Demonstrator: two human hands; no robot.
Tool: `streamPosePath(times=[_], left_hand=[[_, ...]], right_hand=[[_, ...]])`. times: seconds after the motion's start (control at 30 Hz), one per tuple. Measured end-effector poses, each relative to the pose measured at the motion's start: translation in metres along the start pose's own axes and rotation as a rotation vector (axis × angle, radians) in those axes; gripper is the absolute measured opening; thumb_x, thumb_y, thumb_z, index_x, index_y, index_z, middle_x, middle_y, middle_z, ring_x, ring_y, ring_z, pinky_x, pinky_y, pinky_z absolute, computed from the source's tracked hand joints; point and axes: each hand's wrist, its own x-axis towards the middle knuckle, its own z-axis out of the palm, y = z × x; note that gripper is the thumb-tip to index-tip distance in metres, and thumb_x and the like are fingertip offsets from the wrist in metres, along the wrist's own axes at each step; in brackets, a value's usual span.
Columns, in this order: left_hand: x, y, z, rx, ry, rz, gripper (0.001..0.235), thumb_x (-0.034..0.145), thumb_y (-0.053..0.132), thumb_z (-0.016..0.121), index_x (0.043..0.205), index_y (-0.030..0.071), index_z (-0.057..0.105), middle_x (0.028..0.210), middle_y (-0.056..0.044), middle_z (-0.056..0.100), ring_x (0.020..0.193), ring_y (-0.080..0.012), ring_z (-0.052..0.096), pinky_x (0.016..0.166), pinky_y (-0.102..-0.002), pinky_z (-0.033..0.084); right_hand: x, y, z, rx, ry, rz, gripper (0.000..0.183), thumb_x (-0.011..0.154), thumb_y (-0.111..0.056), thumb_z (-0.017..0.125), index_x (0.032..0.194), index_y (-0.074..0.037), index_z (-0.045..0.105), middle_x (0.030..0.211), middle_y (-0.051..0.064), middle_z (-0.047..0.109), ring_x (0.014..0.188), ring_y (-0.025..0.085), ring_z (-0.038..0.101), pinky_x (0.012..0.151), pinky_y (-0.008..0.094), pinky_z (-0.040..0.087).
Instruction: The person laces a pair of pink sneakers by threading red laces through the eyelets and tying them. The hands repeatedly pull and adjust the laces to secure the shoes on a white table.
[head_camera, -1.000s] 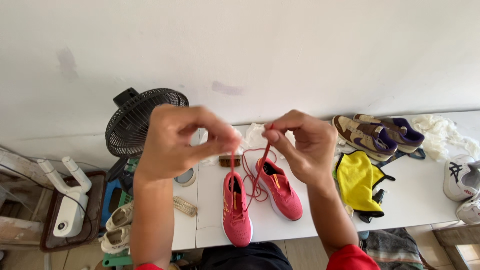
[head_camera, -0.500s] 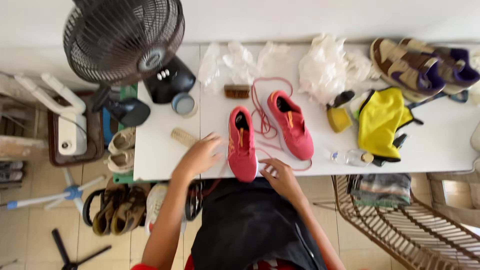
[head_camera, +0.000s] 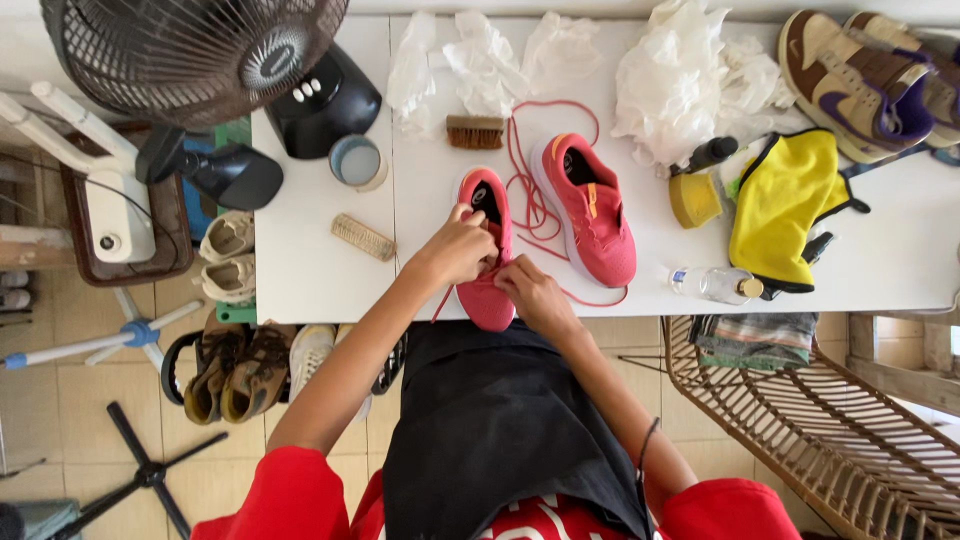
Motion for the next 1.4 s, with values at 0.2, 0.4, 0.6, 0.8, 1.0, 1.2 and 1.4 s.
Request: streamPosePath(times=[0.2, 0.4, 0.6, 0.8, 1.0, 1.2, 1.4], left_hand=[[0.009, 0.000, 0.011, -0.089, -0.175, -0.051, 0.009, 0.081, 0.024, 0.089, 0.080, 0.032, 0.085, 0.082, 0.005, 0.078, 0.125, -0.0222, 0.060, 0.126, -0.055, 0.023], [0.015, -0.006, 0.030, -0.057, -0.117, -0.016, 0.014, 0.083, 0.031, 0.084, 0.072, 0.023, 0.081, 0.079, -0.003, 0.076, 0.119, -0.0260, 0.062, 0.119, -0.054, 0.027], [0.017, -0.002, 0.036, 0.013, -0.103, -0.003, 0.023, 0.077, 0.036, 0.087, 0.085, 0.014, 0.083, 0.082, -0.007, 0.078, 0.118, -0.0301, 0.061, 0.111, -0.053, 0.032], [0.031, -0.003, 0.047, 0.076, -0.104, -0.094, 0.023, 0.073, 0.029, 0.086, 0.089, 0.012, 0.082, 0.087, -0.007, 0.080, 0.109, -0.0332, 0.067, 0.103, -0.052, 0.036], [0.015, 0.016, 0.030, 0.161, 0.032, -0.196, 0.024, 0.069, 0.011, 0.088, 0.092, 0.012, 0.084, 0.099, -0.011, 0.082, 0.117, -0.0327, 0.063, 0.111, -0.054, 0.034], [-0.060, 0.029, -0.030, -0.263, 0.443, -0.234, 0.015, 0.107, 0.026, 0.075, 0.112, 0.012, 0.070, 0.117, -0.009, 0.060, 0.120, -0.0307, 0.059, 0.101, -0.050, 0.049], [-0.093, 0.021, 0.009, -0.472, 0.202, -0.239, 0.031, 0.117, 0.033, 0.060, 0.101, 0.008, 0.068, 0.100, -0.010, 0.068, 0.100, -0.0359, 0.072, 0.087, -0.048, 0.057]], right_hand=[[-0.005, -0.006, -0.019, 0.184, 0.004, 0.047, 0.009, 0.112, -0.022, 0.070, 0.115, -0.013, 0.071, 0.104, 0.004, 0.062, 0.094, 0.035, 0.078, 0.079, 0.044, 0.066], [0.010, -0.009, -0.027, 0.261, -0.030, 0.070, 0.011, 0.109, -0.018, 0.075, 0.115, -0.010, 0.073, 0.096, 0.008, 0.065, 0.094, 0.036, 0.077, 0.081, 0.043, 0.063], [0.023, -0.020, -0.058, -0.381, -0.252, -0.101, 0.062, 0.092, -0.062, 0.078, 0.141, -0.027, 0.062, 0.104, 0.003, 0.073, 0.084, 0.034, 0.080, 0.075, 0.050, 0.062], [0.037, -0.009, -0.045, -0.526, -0.396, -0.092, 0.067, 0.091, -0.072, 0.073, 0.144, -0.032, 0.065, 0.102, 0.002, 0.073, 0.081, 0.035, 0.080, 0.077, 0.051, 0.060], [0.030, -0.006, -0.030, -0.404, -0.264, -0.108, 0.057, 0.088, -0.067, 0.079, 0.128, -0.029, 0.067, 0.099, 0.000, 0.062, 0.083, 0.031, 0.077, 0.075, 0.048, 0.059], [0.014, -0.008, -0.033, 0.136, 0.012, 0.199, 0.045, 0.101, -0.048, 0.082, 0.137, -0.028, 0.062, 0.097, -0.003, 0.063, 0.082, 0.023, 0.073, 0.073, 0.039, 0.060], [0.023, 0.013, -0.010, 0.136, -0.016, 0.064, 0.022, 0.105, -0.038, 0.081, 0.103, -0.020, 0.067, 0.097, 0.001, 0.063, 0.094, 0.028, 0.074, 0.082, 0.044, 0.057]])
